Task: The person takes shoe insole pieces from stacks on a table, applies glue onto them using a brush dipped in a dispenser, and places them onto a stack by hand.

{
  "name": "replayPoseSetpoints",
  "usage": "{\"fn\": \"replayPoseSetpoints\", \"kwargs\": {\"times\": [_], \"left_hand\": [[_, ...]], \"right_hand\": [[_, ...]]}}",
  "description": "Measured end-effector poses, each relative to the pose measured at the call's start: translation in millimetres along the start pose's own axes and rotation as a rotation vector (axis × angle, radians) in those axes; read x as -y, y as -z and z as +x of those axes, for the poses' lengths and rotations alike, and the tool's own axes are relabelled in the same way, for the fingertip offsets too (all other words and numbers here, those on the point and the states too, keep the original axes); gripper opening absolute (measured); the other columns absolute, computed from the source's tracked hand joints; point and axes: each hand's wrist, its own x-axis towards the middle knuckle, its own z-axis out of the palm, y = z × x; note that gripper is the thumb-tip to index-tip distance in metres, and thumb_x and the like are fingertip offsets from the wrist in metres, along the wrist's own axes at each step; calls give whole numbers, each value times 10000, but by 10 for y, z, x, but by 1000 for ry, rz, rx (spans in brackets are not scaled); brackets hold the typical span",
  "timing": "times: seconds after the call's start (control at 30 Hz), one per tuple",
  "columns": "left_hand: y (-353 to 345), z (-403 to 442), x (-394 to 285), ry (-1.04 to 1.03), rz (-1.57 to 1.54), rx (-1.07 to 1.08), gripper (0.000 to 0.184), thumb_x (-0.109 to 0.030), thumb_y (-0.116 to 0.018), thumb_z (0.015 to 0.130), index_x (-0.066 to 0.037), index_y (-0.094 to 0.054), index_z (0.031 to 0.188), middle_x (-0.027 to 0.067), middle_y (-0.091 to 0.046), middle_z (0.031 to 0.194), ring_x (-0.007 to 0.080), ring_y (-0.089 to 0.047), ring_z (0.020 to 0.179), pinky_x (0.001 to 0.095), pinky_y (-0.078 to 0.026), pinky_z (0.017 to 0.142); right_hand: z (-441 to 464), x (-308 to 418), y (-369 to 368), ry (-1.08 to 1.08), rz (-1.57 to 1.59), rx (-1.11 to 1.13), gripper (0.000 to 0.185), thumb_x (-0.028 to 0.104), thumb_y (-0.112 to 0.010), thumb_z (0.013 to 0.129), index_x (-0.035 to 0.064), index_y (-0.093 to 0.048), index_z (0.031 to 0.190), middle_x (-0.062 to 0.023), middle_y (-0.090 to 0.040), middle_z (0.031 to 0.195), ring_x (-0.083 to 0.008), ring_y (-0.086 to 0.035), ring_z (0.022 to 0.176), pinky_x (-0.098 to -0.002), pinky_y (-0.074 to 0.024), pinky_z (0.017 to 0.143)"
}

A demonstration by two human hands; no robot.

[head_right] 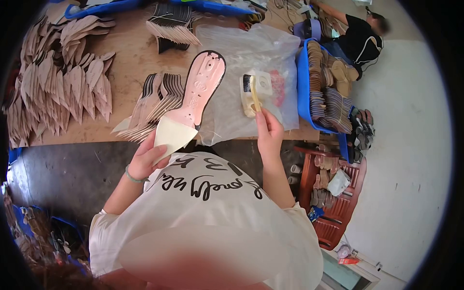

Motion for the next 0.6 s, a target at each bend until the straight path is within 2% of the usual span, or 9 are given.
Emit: {"fn": "replayPoseSetpoints", "kwargs": {"times": [0.13,0.23,0.33,0.43,0.6], "left_hand": [[-28,76,12,-11,35,21,471,-141,-476,918,-16,-346,1354,14,-508,862,55,-390,535,205,-335,466],[-21,150,52,-7,49,48,449,-134,-470,919,-14,-358,1337,13,-503,850,53,-390,536,208,-335,464],[-97,215,57,31,42,16,460,-77,-439,916,-26,-354,1366,26,-520,840,60,-355,519,216,-301,459],[-144,270,32,36,45,35,444,-84,-442,919,-23,-364,1352,20,-498,791,60,-353,516,214,-293,454],[-145,315,46,50,15,-16,420,-79,-432,924,-20,-373,1336,10,-492,808,61,-360,523,212,-293,451]], "right_hand": [[-184,180,-1,82,133,-43,274,97,-559,943,-62,-605,1161,52,-574,811,-5,-449,668,-165,-337,579],[-326,434,-3,183,172,44,270,65,-545,934,-65,-602,1163,62,-528,751,-2,-419,624,-172,-313,550],[-392,569,-29,280,-22,103,284,57,-562,915,-71,-595,1167,59,-509,704,-10,-407,594,-182,-307,530],[-417,713,-118,265,-55,178,284,67,-594,896,-73,-595,1143,28,-505,667,-26,-420,585,-195,-324,527],[-423,711,-244,202,-63,297,268,66,-595,898,-60,-596,1134,5,-508,666,-47,-427,587,-209,-348,538]]}}
